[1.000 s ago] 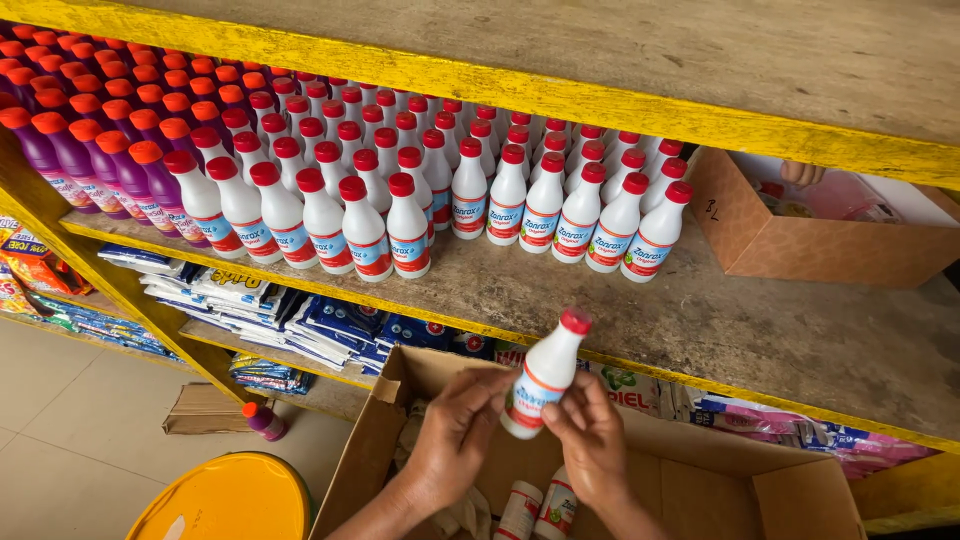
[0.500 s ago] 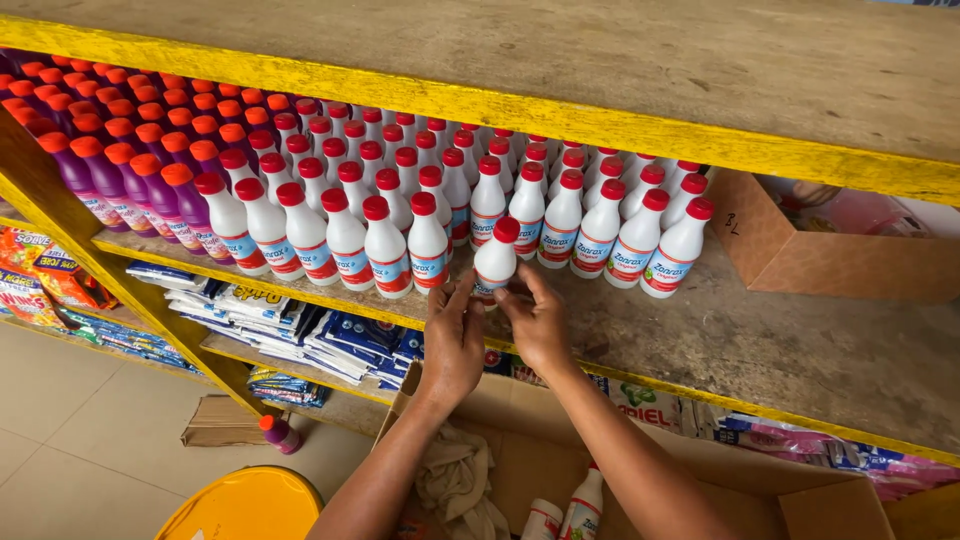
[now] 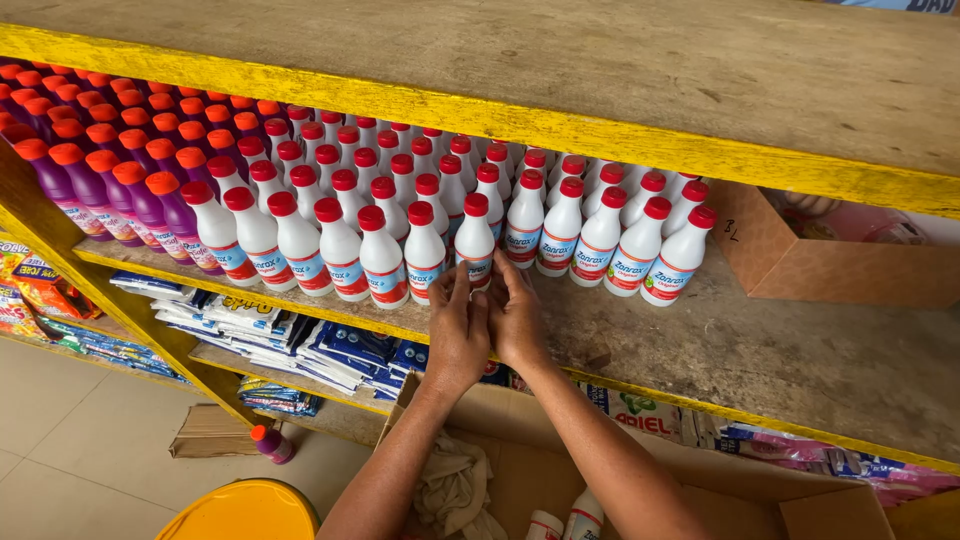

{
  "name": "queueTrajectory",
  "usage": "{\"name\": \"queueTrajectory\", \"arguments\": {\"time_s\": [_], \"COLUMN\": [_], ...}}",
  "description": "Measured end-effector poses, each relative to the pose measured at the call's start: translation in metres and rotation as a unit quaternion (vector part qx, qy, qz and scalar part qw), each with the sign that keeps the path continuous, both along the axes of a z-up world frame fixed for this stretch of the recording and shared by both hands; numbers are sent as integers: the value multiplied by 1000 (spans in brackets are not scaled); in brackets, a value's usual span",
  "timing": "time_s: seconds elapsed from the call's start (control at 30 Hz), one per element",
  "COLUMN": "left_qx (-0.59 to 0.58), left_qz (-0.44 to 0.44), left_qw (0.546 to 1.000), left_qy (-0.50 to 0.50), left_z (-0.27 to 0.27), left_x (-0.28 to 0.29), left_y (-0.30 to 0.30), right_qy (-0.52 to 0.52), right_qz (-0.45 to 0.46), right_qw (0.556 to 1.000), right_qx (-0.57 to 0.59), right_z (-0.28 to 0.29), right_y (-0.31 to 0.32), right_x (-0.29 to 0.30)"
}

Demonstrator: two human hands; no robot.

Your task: The recorder wipes bottles of cleaning liquid with a cloth and organizes them onto grocery store shelves.

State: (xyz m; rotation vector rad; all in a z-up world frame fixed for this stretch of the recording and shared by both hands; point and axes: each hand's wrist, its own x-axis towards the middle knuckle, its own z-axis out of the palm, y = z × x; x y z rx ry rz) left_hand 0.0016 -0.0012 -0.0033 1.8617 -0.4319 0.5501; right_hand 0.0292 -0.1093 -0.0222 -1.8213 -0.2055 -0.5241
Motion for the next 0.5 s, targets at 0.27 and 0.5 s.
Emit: {"name": "queueTrajectory", "arguments": {"time_s": [0.27, 0.5], "left_qx": [29, 28], "left_qz": [13, 6], "left_qw": [1000, 1000], "left_qy": [4, -7], "left_z": [-5, -8], "left_x": [5, 7], "left_y": [-3, -1], "right_qy": [16, 21], "right_qz": [36, 42], "right_qw": [999, 998], "right_qx": [35, 43], "right_z": [-2, -6], "right_y": [-3, -3], "right_x": [2, 5]}}
